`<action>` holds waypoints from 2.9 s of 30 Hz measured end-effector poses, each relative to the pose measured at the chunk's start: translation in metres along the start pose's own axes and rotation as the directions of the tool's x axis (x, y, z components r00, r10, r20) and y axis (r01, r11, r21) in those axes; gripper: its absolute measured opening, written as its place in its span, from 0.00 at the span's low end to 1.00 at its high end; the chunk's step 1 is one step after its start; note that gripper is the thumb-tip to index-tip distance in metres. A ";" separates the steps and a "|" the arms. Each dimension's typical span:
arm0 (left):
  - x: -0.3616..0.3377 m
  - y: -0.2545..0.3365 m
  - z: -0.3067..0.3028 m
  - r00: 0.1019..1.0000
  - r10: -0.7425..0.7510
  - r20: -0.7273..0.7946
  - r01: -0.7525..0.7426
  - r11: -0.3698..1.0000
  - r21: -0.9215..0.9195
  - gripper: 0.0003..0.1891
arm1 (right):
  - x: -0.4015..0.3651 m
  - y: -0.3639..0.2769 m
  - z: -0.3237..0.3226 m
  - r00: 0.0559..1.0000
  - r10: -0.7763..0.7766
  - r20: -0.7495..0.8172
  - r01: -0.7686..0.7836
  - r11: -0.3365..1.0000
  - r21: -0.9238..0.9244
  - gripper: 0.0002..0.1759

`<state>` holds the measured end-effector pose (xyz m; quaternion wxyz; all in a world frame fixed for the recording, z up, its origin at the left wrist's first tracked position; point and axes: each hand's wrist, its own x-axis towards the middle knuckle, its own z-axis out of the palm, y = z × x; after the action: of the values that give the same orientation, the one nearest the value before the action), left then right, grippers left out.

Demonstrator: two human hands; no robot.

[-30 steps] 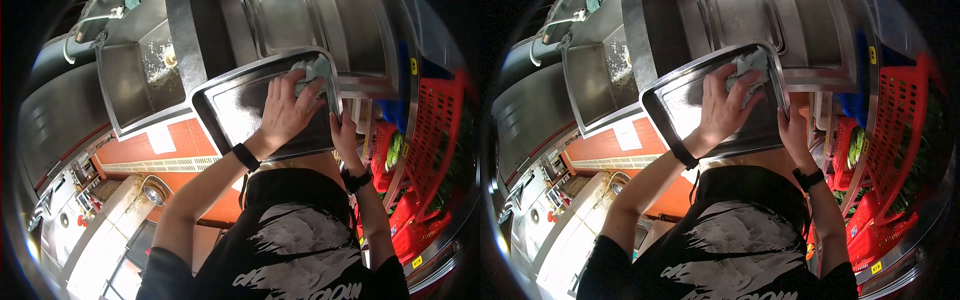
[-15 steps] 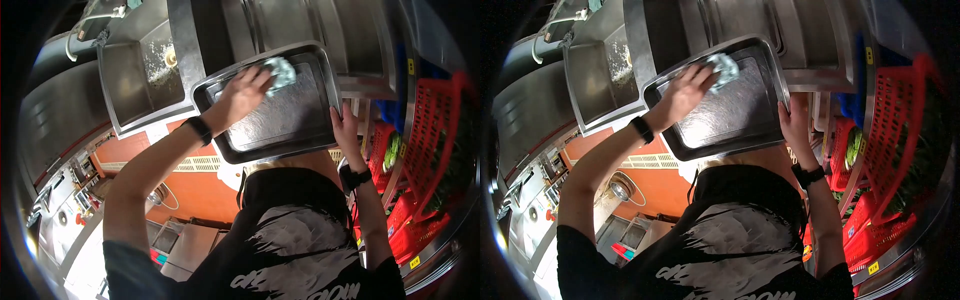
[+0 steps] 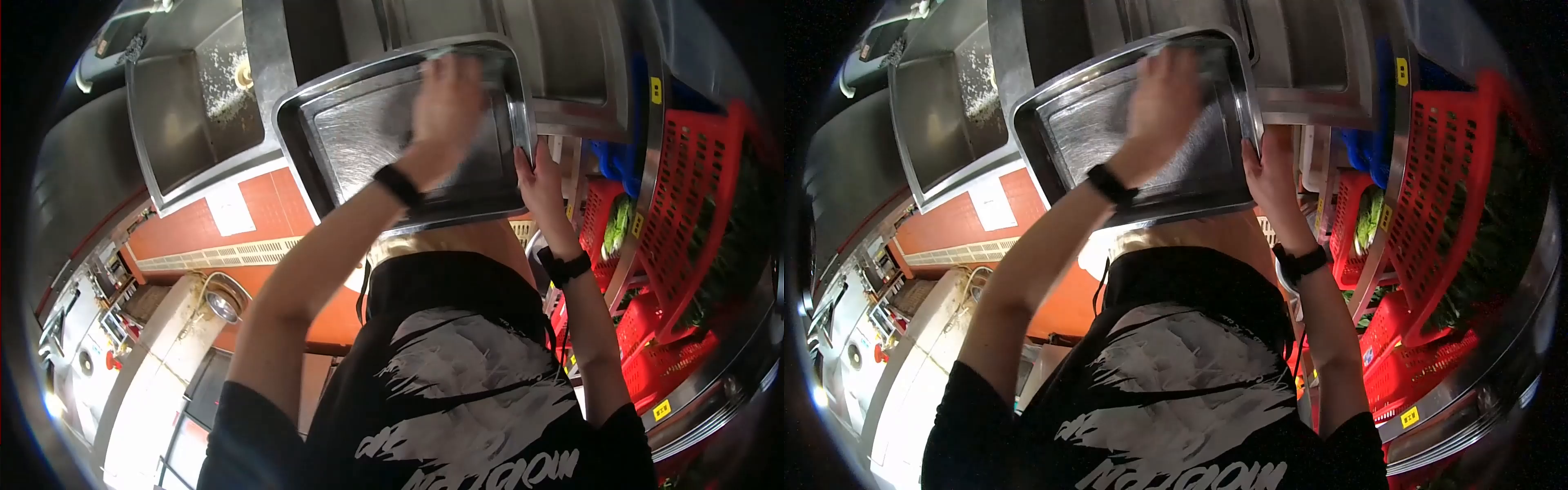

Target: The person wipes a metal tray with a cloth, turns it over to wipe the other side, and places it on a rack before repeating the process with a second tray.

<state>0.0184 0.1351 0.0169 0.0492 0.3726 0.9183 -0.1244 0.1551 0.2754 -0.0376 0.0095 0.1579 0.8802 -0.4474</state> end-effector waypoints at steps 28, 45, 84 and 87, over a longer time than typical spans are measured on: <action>-0.004 0.045 -0.006 1.000 -0.003 -0.028 -0.008 0.924 -0.383 0.27 | 0.021 -0.018 -0.022 0.990 0.137 0.010 -0.138 0.989 0.047 0.14; -0.060 0.017 -0.001 0.941 0.338 0.015 -0.264 0.759 -0.595 0.22 | 0.024 -0.020 -0.032 0.985 0.166 -0.050 -0.164 0.985 0.046 0.21; -0.081 -0.005 0.022 0.964 0.264 0.018 -0.223 0.847 -0.483 0.35 | 0.027 -0.006 -0.021 0.985 0.068 -0.156 -0.068 0.998 0.006 0.23; -0.105 -0.031 0.021 0.966 0.257 0.033 -0.212 0.859 -0.467 0.36 | 0.029 -0.011 -0.023 0.978 0.034 -0.207 -0.037 0.999 -0.010 0.22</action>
<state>0.0721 0.0376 0.0222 0.1939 0.4530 0.8660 0.0856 0.1276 0.2950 -0.0194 -0.0729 0.2192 0.8764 -0.4225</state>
